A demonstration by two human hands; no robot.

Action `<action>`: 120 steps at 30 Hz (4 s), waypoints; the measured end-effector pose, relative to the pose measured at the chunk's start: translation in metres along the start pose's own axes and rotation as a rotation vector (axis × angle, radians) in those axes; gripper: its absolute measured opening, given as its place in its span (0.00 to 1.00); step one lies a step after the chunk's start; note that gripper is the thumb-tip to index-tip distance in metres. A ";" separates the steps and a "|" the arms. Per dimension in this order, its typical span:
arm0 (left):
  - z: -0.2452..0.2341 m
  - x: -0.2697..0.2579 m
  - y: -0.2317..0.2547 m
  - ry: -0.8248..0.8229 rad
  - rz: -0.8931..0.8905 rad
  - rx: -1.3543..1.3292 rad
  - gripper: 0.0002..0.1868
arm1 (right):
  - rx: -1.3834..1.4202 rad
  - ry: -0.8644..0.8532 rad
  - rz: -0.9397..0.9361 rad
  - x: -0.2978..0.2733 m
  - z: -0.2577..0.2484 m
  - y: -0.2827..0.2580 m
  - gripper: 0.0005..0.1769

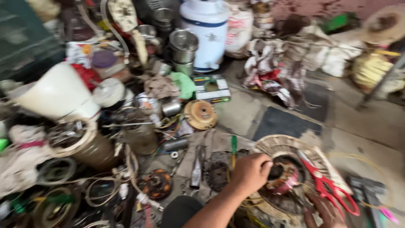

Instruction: The person sits on the floor and works on an electric motor stator, using a screwdriver to adjust components and handling yellow wires. They also pick up and examine a rotor assembly before placing it back down.

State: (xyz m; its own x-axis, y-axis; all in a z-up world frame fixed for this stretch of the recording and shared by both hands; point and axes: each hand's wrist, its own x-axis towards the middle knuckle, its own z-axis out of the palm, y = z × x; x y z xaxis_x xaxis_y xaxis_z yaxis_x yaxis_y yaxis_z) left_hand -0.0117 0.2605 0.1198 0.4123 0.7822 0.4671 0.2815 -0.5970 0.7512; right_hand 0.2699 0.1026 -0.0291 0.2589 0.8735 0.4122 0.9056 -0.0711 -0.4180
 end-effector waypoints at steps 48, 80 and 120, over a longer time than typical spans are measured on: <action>-0.001 -0.003 -0.024 -0.092 -0.474 -1.364 0.42 | -0.145 0.162 -0.329 0.099 -0.148 -0.247 0.16; -0.033 -0.006 0.001 -0.110 -0.387 -1.802 0.42 | -0.402 -0.370 0.435 -0.019 -0.141 -0.082 0.18; -0.025 -0.008 -0.006 0.055 -0.482 -1.845 0.38 | -0.526 -0.494 0.519 -0.016 -0.139 -0.084 0.18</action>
State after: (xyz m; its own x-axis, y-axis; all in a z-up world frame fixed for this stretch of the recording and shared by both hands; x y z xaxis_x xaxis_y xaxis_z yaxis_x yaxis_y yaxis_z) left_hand -0.0385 0.2623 0.1235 0.5570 0.8265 0.0811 -0.8092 0.5182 0.2767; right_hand 0.2365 0.0274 0.1115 0.6152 0.7692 -0.1731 0.7830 -0.6216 0.0206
